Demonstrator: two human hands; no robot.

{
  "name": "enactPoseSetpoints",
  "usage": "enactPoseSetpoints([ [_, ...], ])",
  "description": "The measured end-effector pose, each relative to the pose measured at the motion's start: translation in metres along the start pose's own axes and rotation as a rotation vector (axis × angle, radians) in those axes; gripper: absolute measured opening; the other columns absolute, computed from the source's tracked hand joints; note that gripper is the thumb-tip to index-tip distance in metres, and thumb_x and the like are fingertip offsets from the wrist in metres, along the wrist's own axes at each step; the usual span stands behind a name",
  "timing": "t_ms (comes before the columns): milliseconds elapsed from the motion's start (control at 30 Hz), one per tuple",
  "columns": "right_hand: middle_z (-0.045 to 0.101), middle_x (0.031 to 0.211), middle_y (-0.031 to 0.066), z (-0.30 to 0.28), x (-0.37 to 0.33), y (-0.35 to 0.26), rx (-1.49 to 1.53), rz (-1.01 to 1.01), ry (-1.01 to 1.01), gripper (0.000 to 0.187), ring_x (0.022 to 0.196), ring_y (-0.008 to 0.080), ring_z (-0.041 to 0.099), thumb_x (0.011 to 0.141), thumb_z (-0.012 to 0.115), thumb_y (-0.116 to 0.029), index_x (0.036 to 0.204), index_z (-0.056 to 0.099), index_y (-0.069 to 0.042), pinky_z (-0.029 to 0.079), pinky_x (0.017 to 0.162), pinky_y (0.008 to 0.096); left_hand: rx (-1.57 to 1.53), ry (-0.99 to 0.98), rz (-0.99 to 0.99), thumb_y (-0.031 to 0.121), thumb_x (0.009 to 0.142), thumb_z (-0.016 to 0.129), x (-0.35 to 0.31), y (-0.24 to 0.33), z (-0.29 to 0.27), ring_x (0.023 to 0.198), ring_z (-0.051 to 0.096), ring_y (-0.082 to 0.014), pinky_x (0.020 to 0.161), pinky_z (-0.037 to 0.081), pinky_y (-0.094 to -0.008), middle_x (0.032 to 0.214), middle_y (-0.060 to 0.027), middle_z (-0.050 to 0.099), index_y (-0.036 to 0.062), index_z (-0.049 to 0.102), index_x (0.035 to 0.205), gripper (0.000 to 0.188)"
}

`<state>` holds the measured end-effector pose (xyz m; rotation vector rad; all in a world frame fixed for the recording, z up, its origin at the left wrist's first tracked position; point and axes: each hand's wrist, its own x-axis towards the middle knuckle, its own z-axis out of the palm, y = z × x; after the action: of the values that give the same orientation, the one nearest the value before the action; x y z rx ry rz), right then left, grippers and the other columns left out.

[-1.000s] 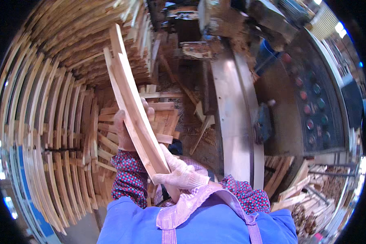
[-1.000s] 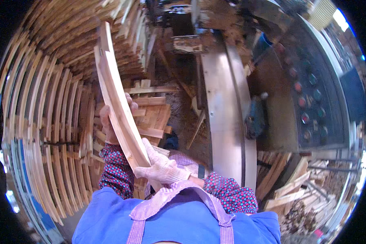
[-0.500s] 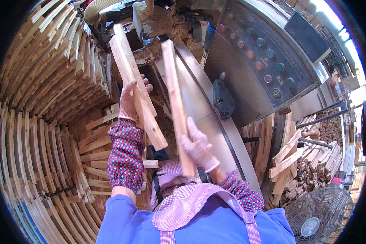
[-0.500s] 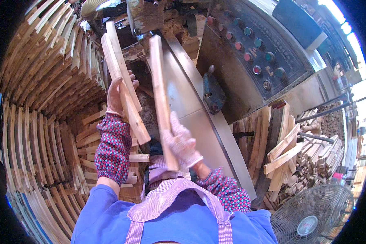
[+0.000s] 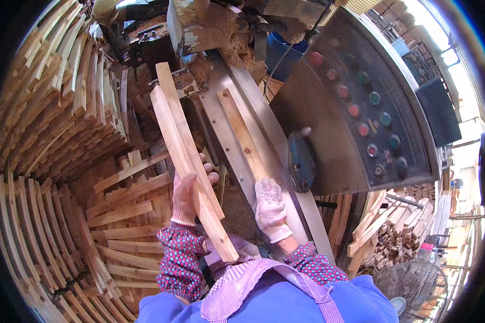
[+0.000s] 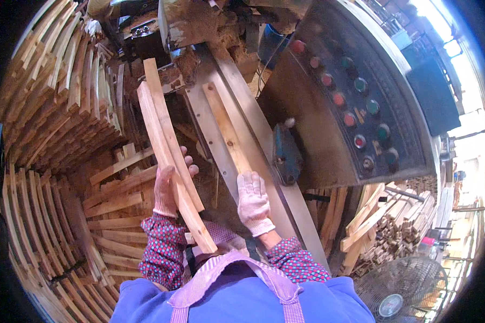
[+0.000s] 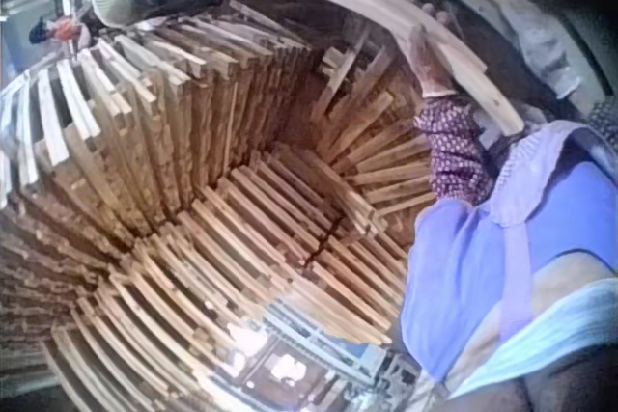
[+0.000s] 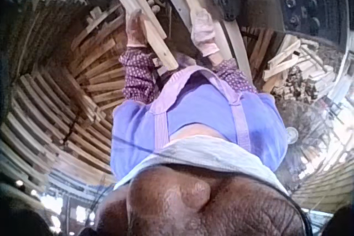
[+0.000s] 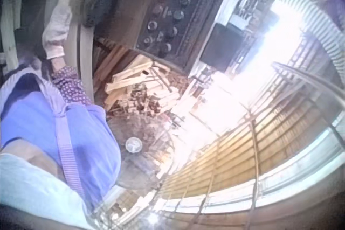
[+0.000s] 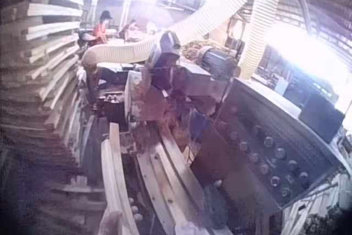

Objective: The person processes wooden planks by picking them up from a pile and feeding them one by one through a woodworking machine.

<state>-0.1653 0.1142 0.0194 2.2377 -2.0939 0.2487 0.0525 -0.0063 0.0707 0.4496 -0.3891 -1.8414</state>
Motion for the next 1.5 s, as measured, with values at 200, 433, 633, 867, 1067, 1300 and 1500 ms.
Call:
enactPoseSetpoints([
  [200,0.040,0.148,0.0216,0.042,0.200,0.028,-0.132,-0.067,0.038,0.062,0.137,0.0396,0.037,0.082,0.050,-0.008,0.142,0.040,0.002,0.032,0.113,0.0460,-0.034,0.040,-0.021,0.026,0.078,0.077,0.011,0.011,-0.012,0.104,0.056,-0.0241,0.088,0.053,-0.0404,0.131,-0.0132,0.050,0.0016,0.031,0.145,0.085],
  [433,0.056,0.133,0.0211,0.056,0.343,0.028,0.232,-0.176,0.460,0.049,0.121,0.0391,0.054,0.089,0.053,-0.013,0.136,0.050,-0.003,0.044,0.103,0.0429,-0.029,0.044,0.067,0.034,0.079,0.074,0.013,0.008,-0.017,0.114,0.059,-0.0262,0.103,0.047,-0.0408,0.133,-0.0155,0.052,-0.0073,0.033,0.142,0.086],
  [633,0.057,0.129,0.0049,-0.003,0.101,-0.040,1.813,0.543,-0.629,0.048,0.114,0.0119,0.053,0.101,0.052,-0.025,0.140,0.047,0.004,0.043,0.100,0.0293,1.117,0.016,0.783,0.011,0.090,0.061,-0.003,-0.033,-0.083,0.105,0.059,-0.0285,0.092,0.050,-0.0361,0.109,-0.0174,0.062,0.0018,0.062,0.114,0.026],
  [867,0.058,0.132,0.0191,-0.096,0.020,-0.066,1.037,0.290,-0.181,0.054,0.115,0.0248,0.060,0.089,0.062,-0.008,0.140,0.047,0.001,0.048,0.096,0.0334,0.225,0.231,0.022,0.002,0.074,0.074,-0.026,-0.053,-0.027,0.087,0.065,-0.0168,0.079,0.056,-0.0314,0.104,-0.0066,0.066,0.0038,0.054,0.123,0.053],
  [1067,0.055,0.129,0.0296,-0.013,-0.061,-0.034,0.058,0.154,0.188,0.050,0.120,0.0463,0.053,0.086,0.064,-0.011,0.131,0.052,0.005,0.041,0.103,0.0543,0.071,0.276,0.006,-0.002,0.081,0.072,-0.021,-0.043,-0.025,0.091,0.068,-0.0238,0.082,0.058,-0.0391,0.109,-0.0125,0.065,0.0046,0.046,0.131,0.057],
  [1300,0.053,0.135,0.0200,0.037,0.203,0.003,-0.222,-0.071,0.253,0.041,0.124,0.0379,0.050,0.095,0.053,-0.020,0.132,0.052,-0.003,0.038,0.108,0.0458,-0.043,0.497,0.086,0.012,0.094,0.060,-0.005,-0.002,-0.057,0.088,0.065,-0.0213,0.081,0.057,-0.0385,0.107,-0.0116,0.064,0.0053,0.044,0.132,0.042],
  [1500,0.054,0.130,0.0221,0.033,0.316,0.003,0.063,0.053,0.044,0.047,0.113,0.0371,0.056,0.093,0.057,-0.021,0.135,0.049,-0.003,0.046,0.097,0.0436,-0.074,0.521,0.248,0.020,0.097,0.055,0.035,0.026,-0.064,0.084,0.064,-0.0213,0.081,0.055,-0.0357,0.095,-0.0113,0.064,0.0020,0.052,0.125,0.034],
])
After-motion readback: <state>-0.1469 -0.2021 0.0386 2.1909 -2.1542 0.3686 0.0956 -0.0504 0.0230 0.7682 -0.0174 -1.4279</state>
